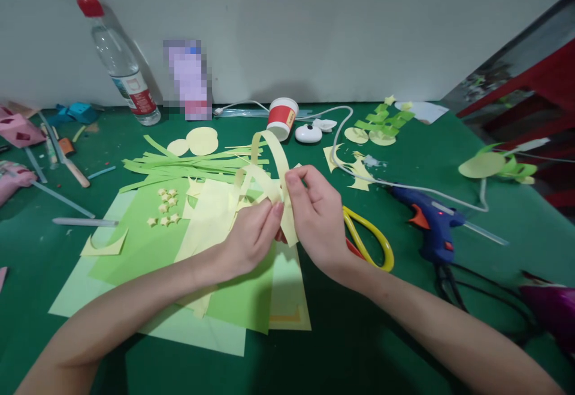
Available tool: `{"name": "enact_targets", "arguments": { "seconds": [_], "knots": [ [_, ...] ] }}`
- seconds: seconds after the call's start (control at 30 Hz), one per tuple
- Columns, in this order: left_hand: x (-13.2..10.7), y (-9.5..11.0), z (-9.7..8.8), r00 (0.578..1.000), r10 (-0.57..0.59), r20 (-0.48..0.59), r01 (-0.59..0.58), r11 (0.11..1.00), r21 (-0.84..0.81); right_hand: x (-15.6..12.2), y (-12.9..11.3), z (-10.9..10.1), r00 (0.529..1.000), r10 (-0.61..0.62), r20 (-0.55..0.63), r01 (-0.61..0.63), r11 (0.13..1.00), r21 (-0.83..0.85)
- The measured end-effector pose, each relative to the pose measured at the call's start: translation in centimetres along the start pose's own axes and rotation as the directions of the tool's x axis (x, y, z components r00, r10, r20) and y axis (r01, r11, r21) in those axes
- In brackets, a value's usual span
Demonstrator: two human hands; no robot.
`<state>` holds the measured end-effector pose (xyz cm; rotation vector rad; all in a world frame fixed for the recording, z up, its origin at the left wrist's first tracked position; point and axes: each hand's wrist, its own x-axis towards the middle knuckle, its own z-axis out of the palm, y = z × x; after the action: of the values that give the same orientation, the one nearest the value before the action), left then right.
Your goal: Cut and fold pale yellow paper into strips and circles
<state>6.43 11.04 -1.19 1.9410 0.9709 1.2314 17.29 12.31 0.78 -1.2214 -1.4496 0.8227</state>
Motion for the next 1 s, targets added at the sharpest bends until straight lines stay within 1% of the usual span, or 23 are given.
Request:
{"name": "enact_targets", "arguments": {
  "seconds": [0.03, 0.1, 0.17, 0.2, 0.33, 0.4, 0.5, 0.6, 0.67, 0.73, 0.83, 0.9, 0.97, 1.0],
  "knots": [
    [0.0, -0.1, -0.1, 1.0, -0.002, -0.002, 0.002, 1.0, -0.004, 0.1, 0.0, 0.0, 0.999, 0.025, 0.023, -0.026, 0.999, 0.034],
    [0.2, -0.1, -0.2, 1.0, -0.005, -0.01, 0.005, 1.0, -0.015, 0.2, -0.1, -0.2, 0.991, 0.083, 0.106, -0.095, 0.989, 0.112],
    [0.3, -0.1, -0.4, 1.0, -0.007, -0.016, 0.007, 1.0, -0.026, 0.3, -0.2, -0.3, 0.976, 0.114, 0.185, -0.141, 0.98, 0.139],
    [0.3, -0.1, -0.4, 1.0, -0.009, -0.013, 0.009, 1.0, -0.029, 0.3, -0.3, -0.4, 0.974, 0.111, 0.195, -0.138, 0.982, 0.131],
    [0.1, -0.1, -0.2, 1.0, -0.023, 0.017, 0.024, 0.999, -0.029, 0.1, -0.5, -0.5, 0.991, 0.049, 0.121, -0.061, 0.994, 0.095],
    [-0.1, -0.1, 0.0, 0.999, -0.033, 0.024, 0.034, 0.999, -0.034, -0.1, -0.3, -0.4, 0.993, 0.062, 0.098, -0.074, 0.99, 0.121],
    [-0.3, -0.1, 0.2, 0.998, -0.057, 0.018, 0.058, 0.997, -0.047, -0.3, -0.2, -0.2, 0.992, 0.112, 0.066, -0.123, 0.974, 0.192],
    [-0.2, -0.2, 0.2, 0.997, -0.082, 0.014, 0.082, 0.994, -0.065, -0.3, -0.2, -0.2, 0.988, 0.134, 0.077, -0.149, 0.954, 0.259],
    [-0.2, -0.2, 0.2, 0.996, -0.089, 0.024, 0.091, 0.992, -0.082, -0.1, -0.4, -0.3, 0.987, 0.133, 0.09, -0.152, 0.953, 0.263],
    [-0.2, -0.2, 0.1, 0.995, -0.091, 0.051, 0.096, 0.991, -0.093, 0.0, -0.4, -0.4, 0.989, 0.127, 0.076, -0.141, 0.964, 0.226],
    [-0.4, -0.1, 0.2, 0.992, -0.097, 0.083, 0.104, 0.991, -0.089, 0.1, -0.2, -0.5, 0.996, 0.083, 0.025, -0.085, 0.986, 0.144],
    [-0.6, -0.1, 0.4, 0.991, -0.105, 0.077, 0.112, 0.989, -0.096, 0.4, 0.1, -0.5, 0.999, 0.037, -0.026, -0.035, 0.994, 0.104],
    [-0.7, -0.1, 0.5, 0.992, -0.114, 0.054, 0.12, 0.985, -0.123, 0.8, 0.4, -0.5, 0.995, 0.025, -0.092, -0.013, 0.992, 0.129],
    [-0.6, -0.1, 0.5, 0.992, -0.122, 0.043, 0.127, 0.982, -0.142, 1.0, 0.4, -0.6, 0.993, 0.043, -0.111, -0.022, 0.983, 0.182]
  ]
}}
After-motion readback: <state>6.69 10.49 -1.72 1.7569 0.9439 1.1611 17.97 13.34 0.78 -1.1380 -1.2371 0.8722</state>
